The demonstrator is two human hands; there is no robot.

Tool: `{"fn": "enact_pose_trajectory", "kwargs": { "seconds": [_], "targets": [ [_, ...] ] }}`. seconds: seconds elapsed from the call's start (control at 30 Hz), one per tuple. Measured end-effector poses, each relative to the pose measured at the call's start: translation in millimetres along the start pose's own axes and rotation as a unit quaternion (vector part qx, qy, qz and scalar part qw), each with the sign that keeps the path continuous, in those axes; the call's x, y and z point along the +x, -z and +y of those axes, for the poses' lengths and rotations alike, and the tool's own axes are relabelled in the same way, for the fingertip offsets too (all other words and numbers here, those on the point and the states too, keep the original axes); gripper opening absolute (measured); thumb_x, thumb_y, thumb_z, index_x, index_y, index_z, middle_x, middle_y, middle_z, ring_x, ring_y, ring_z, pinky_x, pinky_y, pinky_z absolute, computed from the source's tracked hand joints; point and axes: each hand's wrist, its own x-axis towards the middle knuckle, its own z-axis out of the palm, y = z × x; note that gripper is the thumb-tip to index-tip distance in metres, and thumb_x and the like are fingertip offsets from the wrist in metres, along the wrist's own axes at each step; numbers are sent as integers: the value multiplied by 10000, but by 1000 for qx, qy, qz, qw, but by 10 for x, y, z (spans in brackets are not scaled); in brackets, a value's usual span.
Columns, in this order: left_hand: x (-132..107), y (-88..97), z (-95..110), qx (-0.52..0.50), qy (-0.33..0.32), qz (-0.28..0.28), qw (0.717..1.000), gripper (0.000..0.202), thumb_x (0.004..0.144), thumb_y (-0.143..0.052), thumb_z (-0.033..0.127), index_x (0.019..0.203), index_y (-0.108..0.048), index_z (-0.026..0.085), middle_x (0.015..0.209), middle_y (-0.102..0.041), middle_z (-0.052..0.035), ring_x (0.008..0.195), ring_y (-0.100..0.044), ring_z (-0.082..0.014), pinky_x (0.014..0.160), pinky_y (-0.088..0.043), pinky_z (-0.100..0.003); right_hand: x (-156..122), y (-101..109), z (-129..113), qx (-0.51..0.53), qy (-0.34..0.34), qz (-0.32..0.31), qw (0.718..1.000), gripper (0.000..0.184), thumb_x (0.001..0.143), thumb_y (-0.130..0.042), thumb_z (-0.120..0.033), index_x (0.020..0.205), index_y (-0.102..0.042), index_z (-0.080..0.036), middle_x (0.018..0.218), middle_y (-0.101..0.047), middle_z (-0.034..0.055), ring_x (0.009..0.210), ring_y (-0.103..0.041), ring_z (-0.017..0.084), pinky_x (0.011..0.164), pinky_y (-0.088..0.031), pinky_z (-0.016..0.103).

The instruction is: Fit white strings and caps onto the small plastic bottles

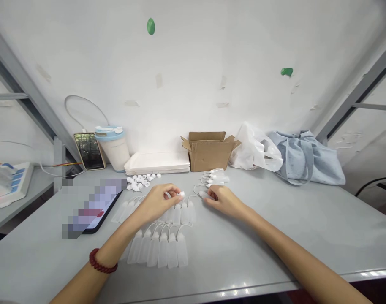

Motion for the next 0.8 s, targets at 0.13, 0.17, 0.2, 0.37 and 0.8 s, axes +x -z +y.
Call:
{"fn": "enact_pose_trajectory", "kwargs": {
  "seconds": [0.13, 0.17, 0.2, 0.37, 0.8],
  "targets": [
    [-22, -34, 43, 0, 11, -18, 1000, 297, 775, -547, 455, 838, -662, 188, 812, -643, -27, 754, -572, -193, 693, -438, -303, 8, 5, 48, 24, 21, 27, 999, 197, 844, -479, -327, 716, -467, -177, 637, -495, -16, 553, -406, 109, 515, -306, 240],
    [-26, -39, 51, 2, 14, -20, 1000, 304, 780, -539, 458, 840, -663, 187, 812, -643, -28, 758, -572, -196, 689, -436, -303, 2, 8, 28, 38, 24, 35, 998, 196, 851, -476, -334, 737, -475, -175, 655, -508, -11, 565, -416, 112, 523, -315, 242],
    [-27, -42, 56, 3, 14, -22, 1000, 307, 785, -532, 458, 842, -664, 186, 814, -646, -29, 760, -573, -197, 684, -434, -303, -7, 12, -4, 59, 28, 40, 997, 198, 857, -475, -344, 758, -484, -172, 683, -524, -2, 585, -433, 116, 534, -327, 243],
    [-21, -43, 74, -9, 4, -21, 1000, 296, 799, -528, 431, 867, -664, 177, 840, -664, -36, 785, -580, -201, 690, -429, -302, -76, 74, -226, 248, 12, -11, 969, 306, 867, -473, -454, 801, -535, -162, 741, -541, 16, 659, -483, 127, 591, -371, 249],
    [-88, -24, 195, -94, -33, -34, 994, 242, 806, -571, 410, 845, -672, 194, 847, -685, -10, 747, -571, -156, 691, -421, -263, -143, 148, -333, 402, 5, -93, 911, 375, 888, -469, -442, 673, -557, -149, 677, -512, -1, 576, -441, 93, 615, -356, 257]
  ]
}}
